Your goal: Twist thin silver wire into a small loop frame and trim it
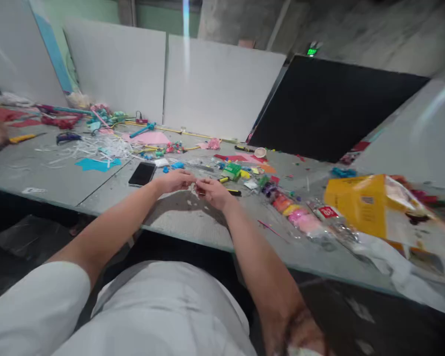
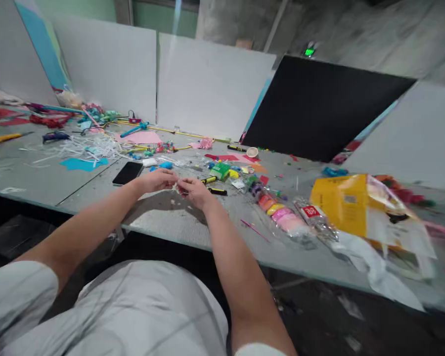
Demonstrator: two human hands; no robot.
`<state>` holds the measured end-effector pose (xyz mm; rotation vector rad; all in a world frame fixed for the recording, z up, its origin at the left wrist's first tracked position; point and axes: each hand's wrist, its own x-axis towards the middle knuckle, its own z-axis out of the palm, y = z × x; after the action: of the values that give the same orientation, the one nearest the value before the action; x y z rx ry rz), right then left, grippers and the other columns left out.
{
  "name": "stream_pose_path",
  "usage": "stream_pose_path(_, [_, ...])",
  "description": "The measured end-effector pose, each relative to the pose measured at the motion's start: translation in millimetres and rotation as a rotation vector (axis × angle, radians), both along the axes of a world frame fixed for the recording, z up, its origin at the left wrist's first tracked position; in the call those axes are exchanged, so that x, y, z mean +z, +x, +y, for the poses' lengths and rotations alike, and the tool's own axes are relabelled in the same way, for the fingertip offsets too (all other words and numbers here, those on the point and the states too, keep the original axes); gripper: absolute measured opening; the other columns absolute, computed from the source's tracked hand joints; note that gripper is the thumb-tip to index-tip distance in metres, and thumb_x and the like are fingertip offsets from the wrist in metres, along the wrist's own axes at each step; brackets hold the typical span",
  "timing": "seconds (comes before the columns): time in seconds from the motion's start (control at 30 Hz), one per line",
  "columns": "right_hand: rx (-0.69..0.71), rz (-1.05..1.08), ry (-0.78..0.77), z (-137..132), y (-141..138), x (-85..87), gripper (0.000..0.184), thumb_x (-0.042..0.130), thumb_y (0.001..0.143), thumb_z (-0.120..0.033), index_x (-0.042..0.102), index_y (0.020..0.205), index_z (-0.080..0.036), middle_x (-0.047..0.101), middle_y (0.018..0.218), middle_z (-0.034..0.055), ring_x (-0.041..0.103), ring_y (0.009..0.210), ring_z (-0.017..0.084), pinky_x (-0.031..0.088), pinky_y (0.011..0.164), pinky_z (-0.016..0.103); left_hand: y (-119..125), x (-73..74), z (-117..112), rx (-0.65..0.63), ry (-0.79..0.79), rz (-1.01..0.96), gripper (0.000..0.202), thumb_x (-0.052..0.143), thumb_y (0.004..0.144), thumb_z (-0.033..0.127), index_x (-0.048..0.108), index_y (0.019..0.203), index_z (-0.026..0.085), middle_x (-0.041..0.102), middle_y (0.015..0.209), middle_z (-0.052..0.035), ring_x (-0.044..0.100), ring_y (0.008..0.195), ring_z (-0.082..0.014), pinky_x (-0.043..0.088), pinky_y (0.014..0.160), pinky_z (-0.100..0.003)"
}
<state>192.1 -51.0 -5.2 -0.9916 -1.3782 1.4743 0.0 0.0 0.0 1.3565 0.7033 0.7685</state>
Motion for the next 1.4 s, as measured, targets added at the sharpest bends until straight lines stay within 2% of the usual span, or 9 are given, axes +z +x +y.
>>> stream_pose_path(0.27, [-0.044,-0.001,0.122,5.2,-2.3,-8.7,0.060,0.093,0.058,-0.059,0.049,0.080,-0.026,0.061,0.065,-0.0055,0.051,0.058,0.012,0.040,0.059,0.029,-1.0,-6.0,5.6,-0.001,0.018,0.003,0.023,0.085,0.067,0.025,0.065,0.066,0.014,0.054,0.064,0.0014,0.051,0.063,-0.0101,0.042,0.062,-0.025])
stream_pose_path(0.5, [-0.156,-0.144,0.310,12.9,-1.8,-14.9,0.048,0.086,0.068,-0.051,0.048,0.083,-0.027,0.055,0.062,-0.0079,0.049,0.055,0.013,0.038,0.058,0.030,1.2,-13.9,7.4,0.037,0.054,0.024,0.018,0.083,0.068,0.024,0.067,0.068,0.016,0.053,0.065,0.0032,0.053,0.065,-0.0100,0.049,0.067,-0.025])
stream_pose_path(0.7, [-0.260,-0.240,0.447,12.8,-3.5,-15.1,0.034,0.082,0.072,-0.037,0.050,0.079,-0.026,0.055,0.067,-0.0054,0.047,0.064,0.014,0.035,0.062,0.030,2.8,-17.9,11.6,0.111,0.124,0.050,0.025,0.088,0.067,0.033,0.073,0.078,0.017,0.055,0.065,0.0039,0.050,0.061,-0.0092,0.042,0.061,-0.024])
stream_pose_path(0.9, [-0.251,-0.254,0.355,17.0,-3.9,-19.1,0.030,0.078,0.070,-0.035,0.055,0.087,-0.025,0.058,0.066,-0.0062,0.052,0.061,0.015,0.041,0.061,0.030,1.5,-12.9,8.7,0.147,0.170,0.103,0.033,0.092,0.065,0.041,0.072,0.075,0.016,0.055,0.061,0.0035,0.049,0.058,-0.0089,0.037,0.055,-0.022])
stream_pose_path(1.07, [-0.195,-0.272,0.248,16.3,-3.9,-20.6,0.023,0.081,0.069,-0.034,0.063,0.076,-0.022,0.061,0.061,-0.0030,0.053,0.056,0.014,0.044,0.058,0.030,0.7,-9.2,5.2,0.142,0.183,0.134,0.041,0.095,0.061,0.045,0.072,0.079,0.016,0.062,0.069,0.0022,0.053,0.060,-0.0083,0.042,0.057,-0.022])
stream_pose_path(1.27, [-0.257,-0.301,0.220,13.7,-6.2,-19.5,0.019,0.079,0.068,-0.033,0.064,0.073,-0.022,0.063,0.061,-0.0018,0.057,0.057,0.015,0.047,0.057,0.030,0.5,-9.7,5.7,0.124,0.240,0.153,0.043,0.096,0.063,0.045,0.068,0.079,0.016,0.064,0.068,0.0025,0.057,0.058,-0.0087,0.047,0.057,-0.023])
stream_pose_path(1.4, [-0.349,-0.374,0.256,15.1,-7.0,-19.2,0.016,0.076,0.064,-0.030,0.063,0.070,-0.022,0.060,0.057,-0.0032,0.054,0.056,0.015,0.042,0.056,0.029,1.9,-10.5,6.2,0.113,0.314,0.172,0.041,0.095,0.066,0.040,0.064,0.078,0.016,0.064,0.067,0.0028,0.060,0.058,-0.0097,0.048,0.059,-0.024])
